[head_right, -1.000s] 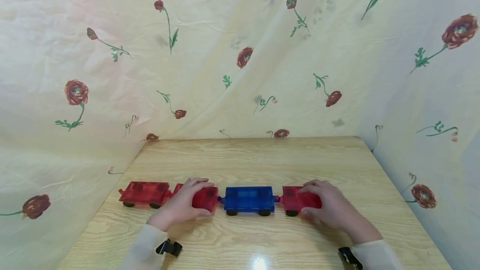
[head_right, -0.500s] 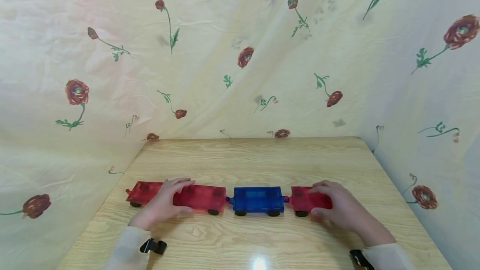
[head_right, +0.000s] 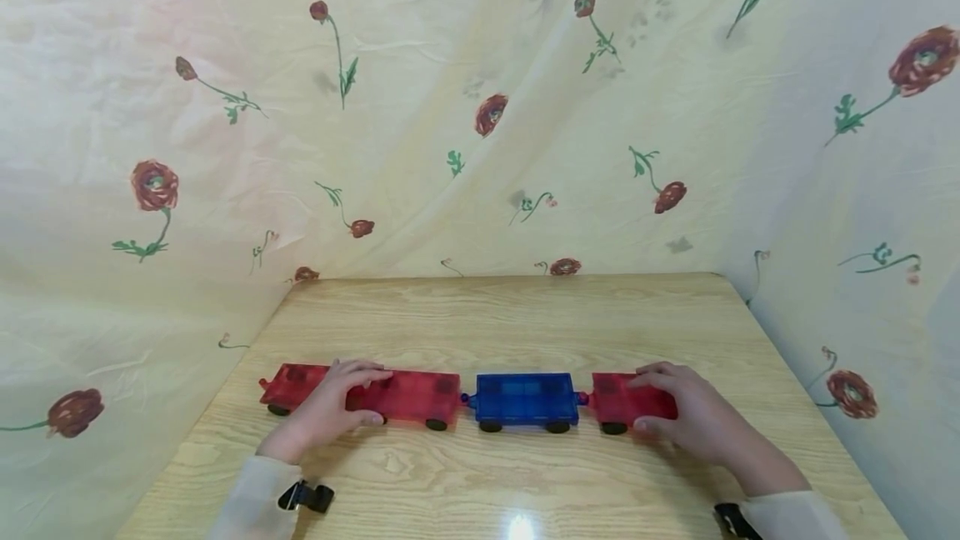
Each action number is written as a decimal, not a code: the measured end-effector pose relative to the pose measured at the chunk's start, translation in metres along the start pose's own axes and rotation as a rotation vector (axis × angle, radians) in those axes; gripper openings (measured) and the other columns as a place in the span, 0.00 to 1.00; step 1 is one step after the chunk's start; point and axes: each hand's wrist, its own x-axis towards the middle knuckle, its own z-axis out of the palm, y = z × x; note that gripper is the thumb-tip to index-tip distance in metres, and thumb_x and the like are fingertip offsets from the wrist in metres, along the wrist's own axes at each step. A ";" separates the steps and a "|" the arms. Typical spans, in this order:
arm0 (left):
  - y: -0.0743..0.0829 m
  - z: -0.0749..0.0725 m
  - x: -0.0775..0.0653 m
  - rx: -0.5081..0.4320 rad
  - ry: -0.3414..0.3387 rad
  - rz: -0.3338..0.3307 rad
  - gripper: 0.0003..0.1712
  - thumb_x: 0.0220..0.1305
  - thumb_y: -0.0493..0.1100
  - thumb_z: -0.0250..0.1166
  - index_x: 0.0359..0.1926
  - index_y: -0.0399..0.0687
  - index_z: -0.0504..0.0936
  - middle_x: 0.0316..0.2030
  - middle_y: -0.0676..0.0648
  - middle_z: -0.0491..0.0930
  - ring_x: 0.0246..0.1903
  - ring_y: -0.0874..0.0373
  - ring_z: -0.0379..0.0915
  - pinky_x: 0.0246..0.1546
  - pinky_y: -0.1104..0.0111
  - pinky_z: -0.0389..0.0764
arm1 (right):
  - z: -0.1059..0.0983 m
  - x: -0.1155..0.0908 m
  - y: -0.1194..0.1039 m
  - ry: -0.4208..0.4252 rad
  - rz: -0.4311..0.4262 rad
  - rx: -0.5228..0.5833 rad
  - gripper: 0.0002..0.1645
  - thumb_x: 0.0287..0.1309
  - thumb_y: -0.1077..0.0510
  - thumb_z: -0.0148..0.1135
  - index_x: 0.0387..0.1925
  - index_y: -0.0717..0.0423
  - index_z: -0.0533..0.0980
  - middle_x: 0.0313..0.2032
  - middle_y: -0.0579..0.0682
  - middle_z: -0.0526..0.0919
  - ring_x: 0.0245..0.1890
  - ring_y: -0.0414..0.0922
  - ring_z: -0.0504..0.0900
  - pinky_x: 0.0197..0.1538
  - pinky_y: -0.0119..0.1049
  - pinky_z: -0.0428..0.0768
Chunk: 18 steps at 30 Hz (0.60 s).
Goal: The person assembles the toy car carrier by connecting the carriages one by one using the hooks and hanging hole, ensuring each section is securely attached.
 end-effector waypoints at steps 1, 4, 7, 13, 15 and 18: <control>0.000 0.000 0.000 -0.005 -0.002 -0.007 0.41 0.54 0.52 0.80 0.71 0.65 0.78 0.69 0.53 0.71 0.70 0.47 0.64 0.78 0.42 0.36 | 0.000 0.000 0.000 -0.003 0.000 -0.003 0.33 0.52 0.44 0.82 0.59 0.48 0.84 0.64 0.63 0.75 0.61 0.68 0.73 0.51 0.62 0.84; 0.000 0.000 0.000 -0.005 -0.002 -0.023 0.41 0.54 0.52 0.80 0.70 0.66 0.79 0.69 0.54 0.71 0.73 0.46 0.61 0.78 0.41 0.38 | -0.001 0.000 0.001 -0.009 -0.005 -0.016 0.33 0.52 0.44 0.82 0.59 0.49 0.83 0.64 0.62 0.76 0.60 0.68 0.73 0.51 0.63 0.83; 0.003 -0.001 0.000 0.001 -0.005 -0.040 0.41 0.54 0.52 0.81 0.70 0.66 0.79 0.70 0.53 0.70 0.74 0.44 0.58 0.78 0.40 0.39 | -0.003 0.000 0.000 -0.016 -0.017 -0.032 0.33 0.53 0.45 0.82 0.59 0.49 0.84 0.64 0.62 0.76 0.61 0.67 0.74 0.53 0.64 0.82; 0.009 -0.010 0.002 0.018 -0.002 -0.051 0.42 0.53 0.51 0.83 0.70 0.60 0.79 0.71 0.52 0.70 0.70 0.45 0.64 0.71 0.43 0.65 | -0.012 0.003 -0.008 -0.041 -0.076 -0.070 0.32 0.53 0.48 0.82 0.59 0.52 0.84 0.65 0.65 0.75 0.62 0.69 0.73 0.55 0.66 0.80; 0.010 -0.016 0.004 0.020 0.001 -0.060 0.43 0.54 0.53 0.83 0.71 0.61 0.78 0.72 0.53 0.69 0.71 0.45 0.62 0.65 0.44 0.73 | -0.017 0.006 -0.012 -0.029 -0.102 -0.082 0.31 0.54 0.49 0.81 0.59 0.53 0.84 0.66 0.66 0.75 0.63 0.71 0.73 0.56 0.68 0.79; 0.012 -0.029 0.009 0.024 0.015 -0.050 0.41 0.59 0.55 0.80 0.72 0.62 0.76 0.73 0.52 0.68 0.73 0.43 0.59 0.64 0.42 0.73 | -0.026 0.013 -0.018 0.030 -0.133 -0.093 0.29 0.57 0.50 0.80 0.59 0.54 0.83 0.66 0.66 0.76 0.64 0.71 0.73 0.59 0.69 0.76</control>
